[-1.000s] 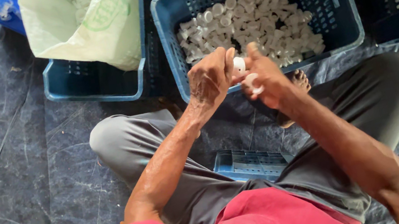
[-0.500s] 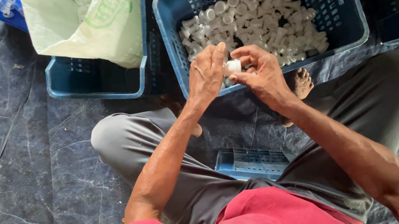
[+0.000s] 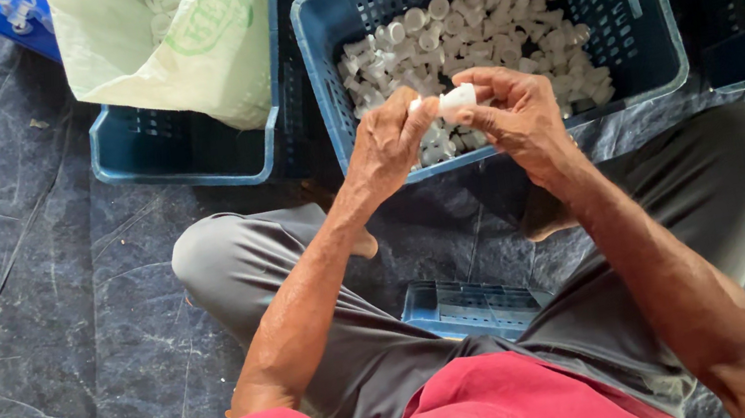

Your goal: The person sits on the floor and repeatedly picks up small white plastic assemblies from a blue basket. They separate the cap from the ring by hand and drop the separated pieces back into the basket. The person continues this repetitive separation process throughout the clip.

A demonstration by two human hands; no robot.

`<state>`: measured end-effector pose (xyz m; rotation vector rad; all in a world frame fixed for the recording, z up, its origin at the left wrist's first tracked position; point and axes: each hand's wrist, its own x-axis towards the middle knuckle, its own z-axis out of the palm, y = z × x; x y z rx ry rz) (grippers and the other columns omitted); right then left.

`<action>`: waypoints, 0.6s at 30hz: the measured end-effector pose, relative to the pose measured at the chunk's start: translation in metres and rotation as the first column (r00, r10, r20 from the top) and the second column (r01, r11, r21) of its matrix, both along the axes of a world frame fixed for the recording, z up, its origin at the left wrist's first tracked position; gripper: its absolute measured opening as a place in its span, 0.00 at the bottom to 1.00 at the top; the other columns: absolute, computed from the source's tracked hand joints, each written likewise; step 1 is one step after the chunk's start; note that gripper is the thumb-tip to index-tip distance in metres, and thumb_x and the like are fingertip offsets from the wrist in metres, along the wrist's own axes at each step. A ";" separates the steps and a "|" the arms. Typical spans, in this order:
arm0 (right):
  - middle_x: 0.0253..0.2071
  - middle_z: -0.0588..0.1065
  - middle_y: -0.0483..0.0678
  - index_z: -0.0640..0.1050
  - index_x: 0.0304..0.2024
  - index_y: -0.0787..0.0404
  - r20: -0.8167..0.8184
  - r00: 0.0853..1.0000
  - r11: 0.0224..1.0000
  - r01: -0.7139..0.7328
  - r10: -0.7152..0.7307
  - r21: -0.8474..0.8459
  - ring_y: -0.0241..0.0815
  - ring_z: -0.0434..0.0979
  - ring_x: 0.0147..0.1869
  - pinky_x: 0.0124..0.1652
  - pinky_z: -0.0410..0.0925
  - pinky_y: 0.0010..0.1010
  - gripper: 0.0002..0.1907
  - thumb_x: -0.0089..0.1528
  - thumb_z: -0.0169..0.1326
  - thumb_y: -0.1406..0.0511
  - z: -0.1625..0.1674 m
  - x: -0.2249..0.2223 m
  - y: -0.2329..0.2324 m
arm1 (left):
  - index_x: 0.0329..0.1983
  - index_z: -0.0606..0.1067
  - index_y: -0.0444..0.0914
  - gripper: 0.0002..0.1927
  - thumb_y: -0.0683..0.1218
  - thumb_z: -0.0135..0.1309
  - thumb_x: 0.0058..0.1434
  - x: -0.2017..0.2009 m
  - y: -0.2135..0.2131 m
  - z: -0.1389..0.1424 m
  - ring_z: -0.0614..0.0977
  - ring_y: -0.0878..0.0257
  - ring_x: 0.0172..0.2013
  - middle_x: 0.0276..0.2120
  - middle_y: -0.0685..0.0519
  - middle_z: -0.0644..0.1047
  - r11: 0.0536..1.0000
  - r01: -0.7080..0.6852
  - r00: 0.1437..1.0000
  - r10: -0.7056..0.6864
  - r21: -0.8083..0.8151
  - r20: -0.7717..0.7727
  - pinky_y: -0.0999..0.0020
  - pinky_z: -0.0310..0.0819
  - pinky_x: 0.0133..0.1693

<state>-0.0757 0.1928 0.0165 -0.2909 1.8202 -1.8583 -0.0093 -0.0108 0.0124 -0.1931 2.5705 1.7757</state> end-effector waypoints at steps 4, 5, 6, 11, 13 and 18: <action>0.49 0.78 0.42 0.79 0.57 0.62 -0.230 0.972 0.992 -0.012 0.040 0.125 0.27 0.70 0.37 0.37 0.69 0.19 0.28 0.54 0.71 0.71 0.003 0.003 -0.003 | 0.25 0.76 0.34 0.30 0.64 0.47 0.67 -0.006 -0.002 -0.011 0.71 0.67 0.13 0.14 0.57 0.69 0.932 -0.144 0.956 0.045 0.334 0.289 0.67 0.69 0.16; 0.50 0.78 0.42 0.79 0.57 0.62 -0.245 0.969 0.989 -0.007 0.043 0.146 0.27 0.69 0.37 0.38 0.70 0.20 0.29 0.53 0.71 0.71 0.004 0.005 -0.003 | 0.24 0.75 0.34 0.31 0.65 0.46 0.67 -0.007 -0.002 -0.013 0.70 0.66 0.12 0.14 0.57 0.68 0.915 -0.159 0.945 0.032 0.370 0.326 0.67 0.69 0.15; 0.51 0.77 0.43 0.79 0.57 0.63 -0.300 0.952 0.992 -0.017 0.054 0.126 0.28 0.70 0.38 0.39 0.70 0.20 0.28 0.53 0.70 0.72 0.004 0.006 -0.004 | 0.24 0.74 0.35 0.31 0.66 0.46 0.67 -0.008 -0.001 -0.016 0.69 0.66 0.12 0.13 0.57 0.67 0.897 -0.174 0.932 0.017 0.406 0.362 0.67 0.69 0.15; 0.51 0.74 0.49 0.73 0.57 0.66 -0.003 0.999 0.992 -0.051 0.051 -0.113 0.27 0.73 0.32 0.27 0.68 0.18 0.29 0.53 0.65 0.73 0.008 0.006 -0.004 | 0.23 0.72 0.34 0.32 0.66 0.46 0.68 -0.006 -0.001 -0.024 0.66 0.65 0.10 0.13 0.56 0.64 0.860 -0.216 0.917 0.016 0.463 0.398 0.65 0.67 0.14; 0.46 0.77 0.49 0.72 0.59 0.60 0.170 0.984 0.971 -0.004 0.047 -0.240 0.27 0.73 0.28 0.22 0.66 0.18 0.28 0.57 0.62 0.69 0.007 0.004 -0.002 | 0.25 0.72 0.34 0.31 0.65 0.45 0.69 -0.004 -0.001 -0.023 0.67 0.64 0.12 0.14 0.55 0.65 0.877 -0.193 0.946 0.049 0.439 0.319 0.63 0.66 0.16; 0.31 0.77 0.48 0.77 0.51 0.65 0.474 0.878 0.990 0.008 0.061 -0.142 0.27 0.67 0.20 0.16 0.60 0.18 0.20 0.69 0.53 0.55 0.001 0.001 -0.002 | 0.31 0.74 0.35 0.25 0.60 0.45 0.73 0.003 0.006 -0.012 0.76 0.54 0.24 0.22 0.47 0.73 0.941 -0.075 0.982 0.012 -0.330 -0.189 0.56 0.69 0.28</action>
